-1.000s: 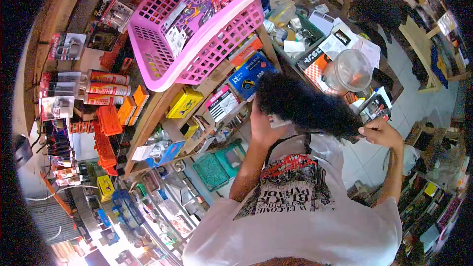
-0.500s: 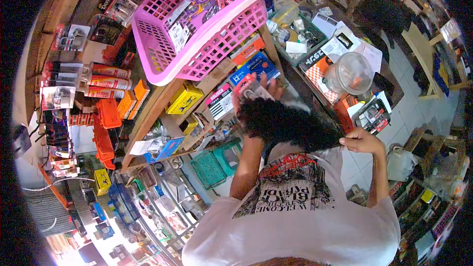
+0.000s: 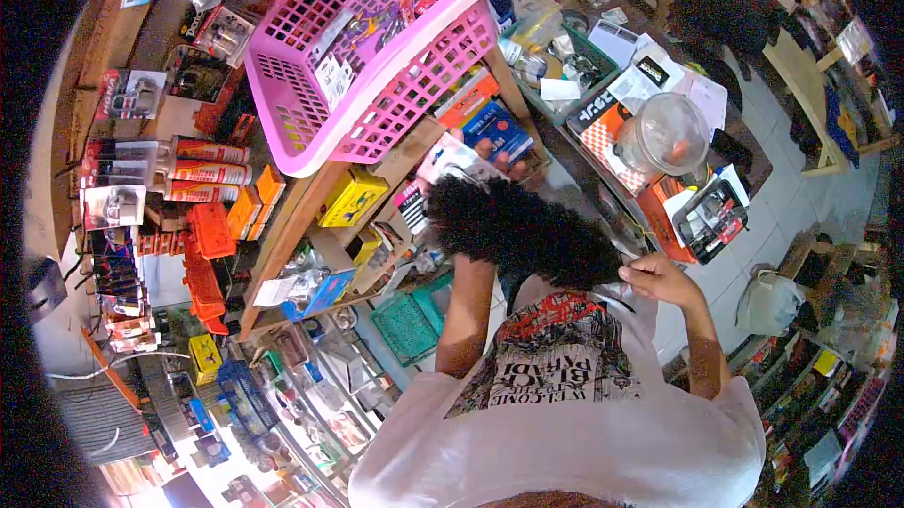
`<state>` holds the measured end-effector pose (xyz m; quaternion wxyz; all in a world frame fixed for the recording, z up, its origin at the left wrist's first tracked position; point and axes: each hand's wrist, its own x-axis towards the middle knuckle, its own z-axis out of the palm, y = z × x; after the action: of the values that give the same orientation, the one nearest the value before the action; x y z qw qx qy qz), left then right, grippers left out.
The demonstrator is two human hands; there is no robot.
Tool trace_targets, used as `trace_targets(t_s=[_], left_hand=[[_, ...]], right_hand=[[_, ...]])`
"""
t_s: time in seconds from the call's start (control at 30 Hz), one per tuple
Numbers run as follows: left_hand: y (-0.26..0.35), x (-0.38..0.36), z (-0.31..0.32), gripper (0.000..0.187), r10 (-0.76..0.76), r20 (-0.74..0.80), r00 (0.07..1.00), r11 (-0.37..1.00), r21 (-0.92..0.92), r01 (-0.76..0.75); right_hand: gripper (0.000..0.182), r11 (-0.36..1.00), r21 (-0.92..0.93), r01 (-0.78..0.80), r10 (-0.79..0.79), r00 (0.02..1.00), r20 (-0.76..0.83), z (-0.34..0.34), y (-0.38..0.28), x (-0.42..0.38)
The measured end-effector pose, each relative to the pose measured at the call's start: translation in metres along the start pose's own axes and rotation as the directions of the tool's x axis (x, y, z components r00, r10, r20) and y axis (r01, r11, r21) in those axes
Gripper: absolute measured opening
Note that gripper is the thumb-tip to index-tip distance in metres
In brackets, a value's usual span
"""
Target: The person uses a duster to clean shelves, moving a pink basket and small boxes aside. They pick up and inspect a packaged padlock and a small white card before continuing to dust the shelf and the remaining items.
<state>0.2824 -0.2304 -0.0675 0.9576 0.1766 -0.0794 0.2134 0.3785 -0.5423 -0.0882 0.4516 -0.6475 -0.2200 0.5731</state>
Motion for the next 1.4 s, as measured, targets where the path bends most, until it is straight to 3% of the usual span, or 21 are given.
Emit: trace_targets(t_s=[0.07,0.1,0.2,0.27,0.37,0.4,0.47,0.57,0.67,0.7,0.73,0.8,0.87,0.9,0.97,1.0,1.03,1.13,1.23,1.3,1.4], left_hand=[[-0.008,-0.009,-0.004,0.056,0.095,-0.162,0.982,0.983,0.172,-0.067],[-0.015,-0.009,-0.008,0.056,0.004,-0.095,0.995,0.997,-0.072,-0.011],[-0.034,-0.019,0.031,0.059,0.061,-0.325,0.944,0.991,0.132,-0.019],[-0.037,-0.017,0.021,0.062,0.106,-0.476,0.873,0.983,0.182,-0.020],[-0.033,-0.015,0.029,0.060,0.019,-0.173,0.985,0.999,-0.039,-0.026],[-0.031,-0.014,0.011,0.060,0.062,-0.318,0.946,0.994,-0.065,-0.087],[-0.015,-0.008,0.004,0.062,0.049,-0.213,0.976,0.995,-0.070,-0.065],[-0.016,-0.005,-0.008,0.064,0.067,-0.319,0.945,0.982,-0.148,-0.119],[-0.010,-0.008,-0.015,0.059,0.078,-0.077,0.994,0.994,-0.065,-0.083],[-0.003,-0.007,-0.027,0.063,0.011,-0.136,0.991,0.997,-0.069,-0.020],[-0.014,0.005,0.039,0.052,0.199,-0.496,0.845,0.976,0.020,-0.218],[0.004,-0.011,-0.009,0.042,0.051,-0.263,0.964,0.980,-0.173,-0.099],[0.000,-0.009,-0.010,0.037,0.144,-0.462,0.875,0.974,0.222,-0.043],[0.000,-0.014,-0.036,0.039,-0.064,-0.357,0.932,0.861,-0.493,-0.129],[-0.003,-0.014,-0.055,0.040,-0.169,-0.298,0.939,0.670,-0.734,-0.112],[-0.007,-0.010,-0.043,0.041,-0.121,-0.455,0.882,0.921,-0.382,-0.071],[-0.009,-0.009,-0.036,0.041,-0.007,-0.573,0.819,0.999,0.033,0.031],[-0.003,-0.014,-0.076,0.042,0.026,-0.688,0.726,0.975,0.178,0.133],[-0.009,-0.018,-0.055,0.043,0.072,-0.423,0.903,0.997,-0.003,-0.081],[-0.010,-0.011,-0.048,0.047,0.104,-0.317,0.943,0.994,0.065,-0.088],[-0.004,0.008,0.000,0.063,0.006,-0.492,0.870,1.000,-0.005,-0.010]], right_hand=[[0.043,0.997,-0.051,0.064,-0.066,0.997,-0.043,-0.002,0.003,0.002],[0.043,0.988,-0.081,0.130,-0.135,0.989,-0.059,-0.002,0.006,0.006],[0.043,0.977,-0.023,0.213,-0.214,0.966,-0.147,0.008,-0.009,0.010],[0.042,0.991,-0.006,0.136,-0.135,0.985,-0.104,0.002,-0.013,0.010],[0.041,0.977,-0.116,0.176,-0.177,0.984,0.009,-0.012,-0.015,0.008],[0.041,0.961,-0.168,0.220,-0.213,0.975,0.061,-0.015,-0.016,0.008],[0.040,0.946,-0.213,0.243,-0.255,0.966,-0.034,-0.010,-0.018,0.010],[0.040,0.940,-0.180,0.290,-0.289,0.957,0.030,-0.006,-0.017,0.016],[0.041,0.942,-0.270,0.202,-0.186,0.979,0.083,-0.017,-0.019,0.015],[0.044,0.958,-0.174,0.229,-0.229,0.973,0.025,-0.018,-0.017,0.016],[0.044,0.977,-0.120,0.174,-0.175,0.985,0.000,-0.021,-0.018,0.016],[0.046,0.998,-0.005,0.061,-0.062,0.997,-0.038,-0.027,-0.018,0.015],[0.048,0.985,-0.142,0.094,-0.087,0.995,0.055,-0.033,-0.020,0.014],[0.048,0.978,-0.171,0.116,-0.102,0.991,0.090,-0.035,-0.022,0.012],[0.048,0.982,-0.146,0.122,-0.111,0.990,0.085,-0.037,-0.022,0.012],[0.048,0.991,-0.089,0.104,-0.100,0.994,0.047,-0.035,-0.020,0.012],[0.048,0.996,-0.030,0.086,-0.086,0.996,0.011,-0.034,-0.018,0.011],[0.048,0.999,0.020,0.040,-0.041,0.999,0.032,-0.037,-0.025,0.007],[0.044,0.936,-0.264,0.233,-0.226,0.972,0.058,-0.033,-0.031,0.008],[0.043,0.931,-0.310,0.194,-0.214,0.976,-0.031,-0.027,-0.033,0.011],[0.045,0.933,-0.297,0.204,-0.250,0.960,-0.128,-0.021,-0.017,0.016]])
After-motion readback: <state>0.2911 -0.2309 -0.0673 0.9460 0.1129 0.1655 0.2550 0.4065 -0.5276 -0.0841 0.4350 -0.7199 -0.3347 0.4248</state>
